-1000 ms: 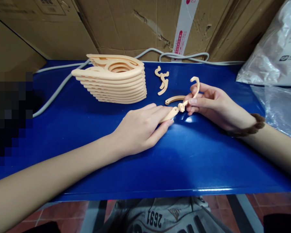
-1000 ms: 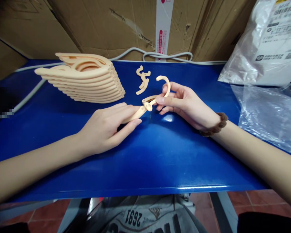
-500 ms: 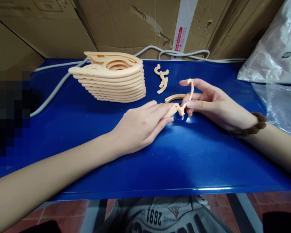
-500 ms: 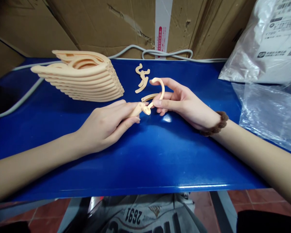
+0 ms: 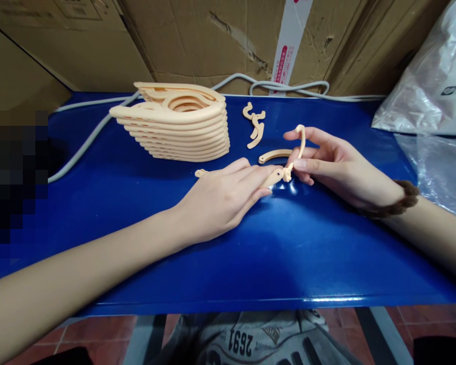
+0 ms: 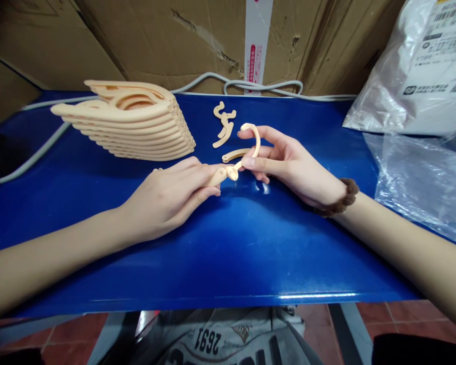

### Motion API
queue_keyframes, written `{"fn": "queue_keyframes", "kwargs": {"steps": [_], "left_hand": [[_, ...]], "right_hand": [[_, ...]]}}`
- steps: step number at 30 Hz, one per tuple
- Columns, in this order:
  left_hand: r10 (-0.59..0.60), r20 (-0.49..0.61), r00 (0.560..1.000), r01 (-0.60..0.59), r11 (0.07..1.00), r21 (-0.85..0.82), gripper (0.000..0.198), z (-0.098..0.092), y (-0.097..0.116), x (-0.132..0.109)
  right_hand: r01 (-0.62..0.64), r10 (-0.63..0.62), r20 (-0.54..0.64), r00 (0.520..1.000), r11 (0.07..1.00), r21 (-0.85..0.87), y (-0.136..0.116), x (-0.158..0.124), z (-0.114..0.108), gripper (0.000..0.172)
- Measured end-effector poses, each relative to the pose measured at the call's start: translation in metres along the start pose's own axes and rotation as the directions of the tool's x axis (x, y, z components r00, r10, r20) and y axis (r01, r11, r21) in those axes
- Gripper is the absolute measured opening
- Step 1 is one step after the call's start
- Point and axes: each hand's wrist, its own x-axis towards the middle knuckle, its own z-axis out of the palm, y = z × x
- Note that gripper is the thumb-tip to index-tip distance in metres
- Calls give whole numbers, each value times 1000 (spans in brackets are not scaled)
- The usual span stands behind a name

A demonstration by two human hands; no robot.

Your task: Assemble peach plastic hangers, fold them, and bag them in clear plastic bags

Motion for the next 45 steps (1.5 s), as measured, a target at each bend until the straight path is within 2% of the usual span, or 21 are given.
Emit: {"fn": "queue_keyframes", "kwargs": {"steps": [8, 16, 21, 28, 36, 45], "left_hand": [[75, -26, 997, -71, 991, 118, 35, 4, -3, -2], [70, 17, 997, -72, 985, 157, 39, 6, -3, -2], [52, 52, 997, -59, 987, 152, 39, 6, -3, -2], [82, 26, 996, -85, 982, 169, 39, 6, -3, -2], [60, 62, 996, -70, 982, 174, 37, 6, -4, -3], [101, 19, 995, -103, 973, 205, 33, 7, -3, -4]], "right_hand": [[10, -10, -9, 1000, 997, -76, -1, -4, 1, 47], [26, -30, -25, 999, 984, -178, -4, -4, 2, 45], [26, -29, -10, 1000, 981, -191, -3, -4, 2, 44], [9, -13, -17, 1000, 979, -202, -3, -4, 1, 47], [-9, 7, -11, 1000, 980, -198, -5, -4, 1, 52], [3, -4, 0, 1000, 980, -201, -4, -5, 2, 49]]}}
